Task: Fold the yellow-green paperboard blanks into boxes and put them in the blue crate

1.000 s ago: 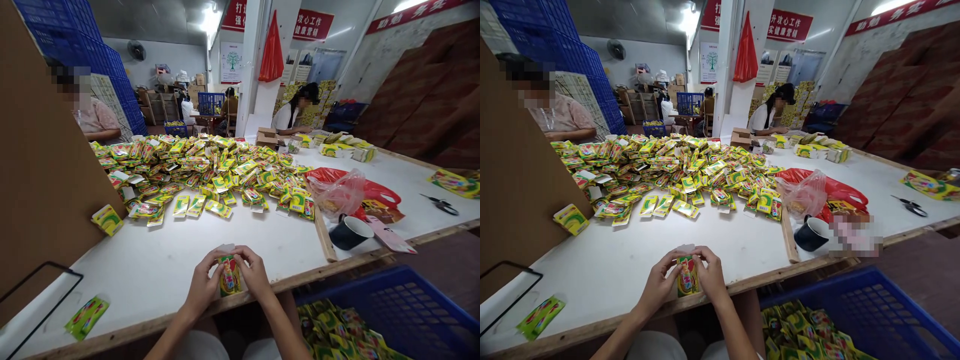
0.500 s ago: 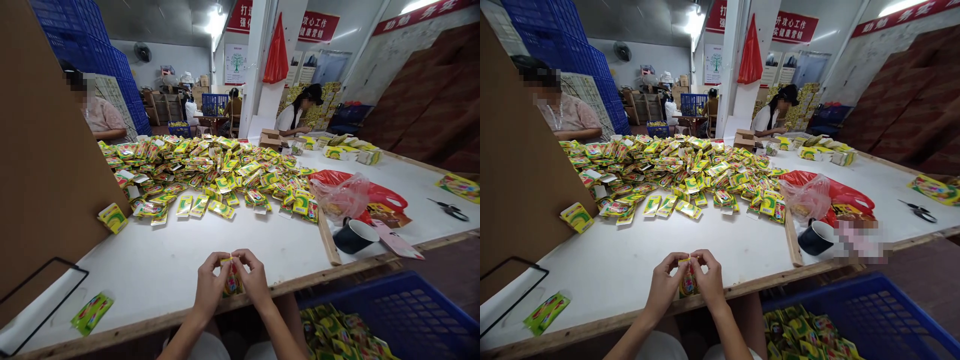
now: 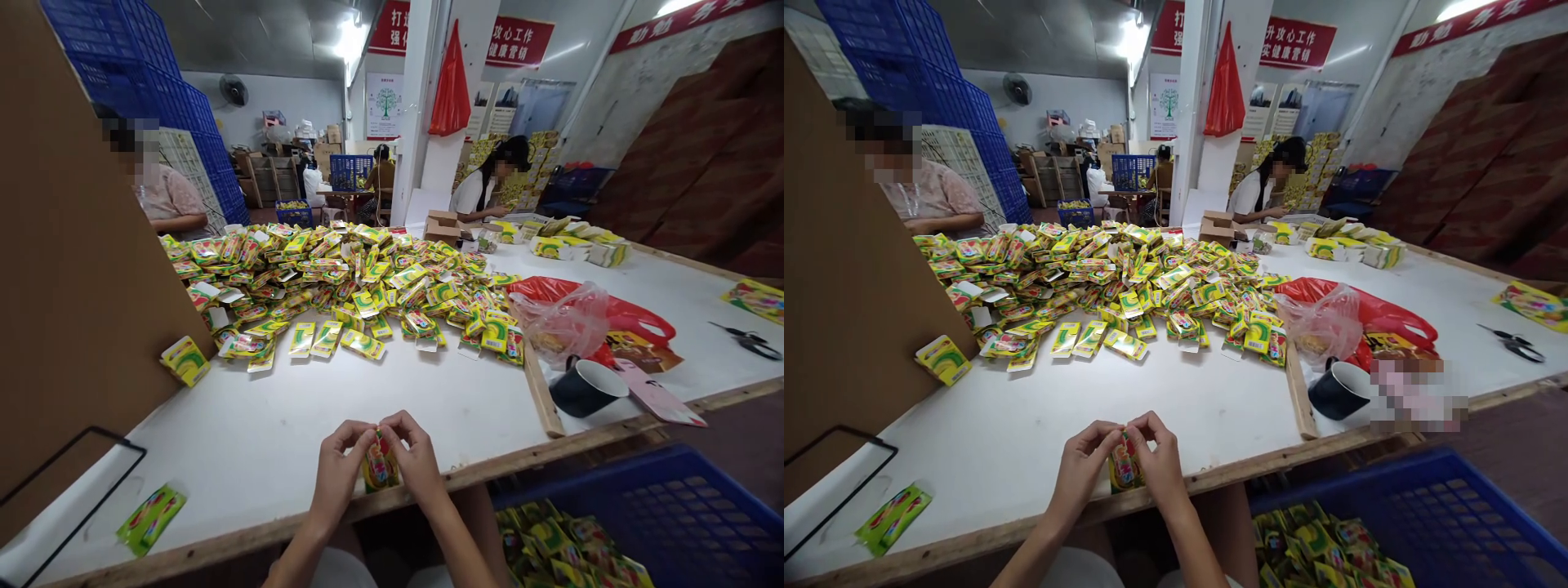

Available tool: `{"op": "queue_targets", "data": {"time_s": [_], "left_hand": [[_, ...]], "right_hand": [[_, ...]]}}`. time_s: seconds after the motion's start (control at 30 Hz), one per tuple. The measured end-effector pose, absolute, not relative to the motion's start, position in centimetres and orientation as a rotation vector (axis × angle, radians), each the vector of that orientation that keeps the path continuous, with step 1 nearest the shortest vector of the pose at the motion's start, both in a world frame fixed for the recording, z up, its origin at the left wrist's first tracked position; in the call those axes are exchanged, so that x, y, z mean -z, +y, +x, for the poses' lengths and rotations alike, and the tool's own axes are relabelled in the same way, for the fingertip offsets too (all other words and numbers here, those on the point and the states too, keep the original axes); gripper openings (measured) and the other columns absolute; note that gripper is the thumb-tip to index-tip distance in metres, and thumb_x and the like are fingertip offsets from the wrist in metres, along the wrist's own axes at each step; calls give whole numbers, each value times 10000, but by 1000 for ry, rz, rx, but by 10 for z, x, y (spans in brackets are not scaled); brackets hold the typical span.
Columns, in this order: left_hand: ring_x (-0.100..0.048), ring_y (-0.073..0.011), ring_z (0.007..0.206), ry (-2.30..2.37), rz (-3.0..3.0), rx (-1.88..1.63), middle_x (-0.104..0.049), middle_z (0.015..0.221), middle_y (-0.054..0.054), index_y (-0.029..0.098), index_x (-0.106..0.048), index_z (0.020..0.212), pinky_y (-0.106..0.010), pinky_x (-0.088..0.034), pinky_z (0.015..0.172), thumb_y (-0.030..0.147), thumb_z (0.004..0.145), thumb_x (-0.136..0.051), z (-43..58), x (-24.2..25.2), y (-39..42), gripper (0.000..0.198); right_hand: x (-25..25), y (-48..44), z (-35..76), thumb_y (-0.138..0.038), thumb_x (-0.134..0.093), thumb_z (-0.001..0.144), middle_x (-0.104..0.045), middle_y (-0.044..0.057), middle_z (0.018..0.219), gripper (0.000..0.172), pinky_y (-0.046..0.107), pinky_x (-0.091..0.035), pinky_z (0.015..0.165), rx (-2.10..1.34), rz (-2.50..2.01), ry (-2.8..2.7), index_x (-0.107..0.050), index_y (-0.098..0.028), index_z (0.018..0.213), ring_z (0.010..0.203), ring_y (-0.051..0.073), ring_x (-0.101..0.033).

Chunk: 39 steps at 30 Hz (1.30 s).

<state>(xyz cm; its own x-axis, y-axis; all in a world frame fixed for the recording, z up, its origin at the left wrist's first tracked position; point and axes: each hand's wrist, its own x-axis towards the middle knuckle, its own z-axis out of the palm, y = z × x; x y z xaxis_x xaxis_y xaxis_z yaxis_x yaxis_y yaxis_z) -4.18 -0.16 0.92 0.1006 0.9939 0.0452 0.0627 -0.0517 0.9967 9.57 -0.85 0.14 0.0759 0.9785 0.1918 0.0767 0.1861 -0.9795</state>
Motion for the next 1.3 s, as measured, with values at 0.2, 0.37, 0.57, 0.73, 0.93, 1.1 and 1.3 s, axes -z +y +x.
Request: {"op": "queue_targets", "data": {"time_s": [0.2, 0.37, 0.57, 0.73, 0.93, 1.1, 1.3], "left_hand": [[-624, -198, 886, 1138, 1433, -1080, -658, 1069, -81, 201, -613, 1080, -285, -512, 736, 319, 823, -562, -43, -2, -14, 288], [-618, -155, 788, 1131, 1465, -1013, -634, 978, -50, 242, -367, 1312, -282, -508, 713, 284, 831, -549, -40, -2, -19, 516], [-599, -167, 791, 1166, 1589, -856, -649, 890, -48, 201, -587, 1015, -282, -461, 739, 298, 857, -500, -42, -10, -17, 205], [-594, -171, 761, 1160, 1619, -813, -656, 846, -41, 193, -609, 979, -273, -449, 711, 291, 850, -495, -39, -10, -14, 198], [-586, -173, 737, 1230, 1647, -860, -657, 798, -33, 193, -628, 939, -262, -432, 659, 312, 864, -472, -40, -9, -16, 210], [-592, -176, 741, 1259, 1657, -929, -665, 798, -35, 191, -636, 908, -274, -445, 687, 300, 865, -473, -39, -10, -18, 200], [-600, -200, 850, 1326, 1637, -1061, -638, 980, -77, 197, -596, 999, -323, -483, 739, 292, 868, -476, -41, -1, -15, 201]], "right_hand": [[1, -12, 94, -306, -574, 836, -660, 22, 813, 125, 263, -479, 704, -1032, -1148, -1309, -603, -194, 883, 759, 176, -619], [-2, -29, 110, -371, -541, 845, -667, 54, 873, 212, 284, -495, 732, -774, -1272, -1167, -620, -183, 907, 814, 200, -620], [-23, -88, 228, -499, -522, 785, -660, 86, 908, 351, 353, -468, 701, -239, -1820, -988, -651, -191, 895, 826, 263, -604], [-36, -99, 274, -526, -510, 747, -642, 115, 935, 376, 414, -447, 759, 43, -1976, -1138, -666, -189, 810, 909, 308, -577], [-4, 2, 179, -283, -466, 852, -619, 108, 1124, 231, 433, -412, 926, -204, -1651, -1607, -683, -210, 886, 1084, 263, -536], [16, 93, 114, -32, -477, 797, -444, 134, 1393, 292, 529, -292, 995, -130, -1630, -2018, -661, -171, 976, 1308, 339, -321], [-7, 115, 102, -11, -455, 808, -544, 108, 1307, 398, 500, -177, 1072, -105, -1448, -2119, -574, -179, 1149, 1268, 255, -409]]}}
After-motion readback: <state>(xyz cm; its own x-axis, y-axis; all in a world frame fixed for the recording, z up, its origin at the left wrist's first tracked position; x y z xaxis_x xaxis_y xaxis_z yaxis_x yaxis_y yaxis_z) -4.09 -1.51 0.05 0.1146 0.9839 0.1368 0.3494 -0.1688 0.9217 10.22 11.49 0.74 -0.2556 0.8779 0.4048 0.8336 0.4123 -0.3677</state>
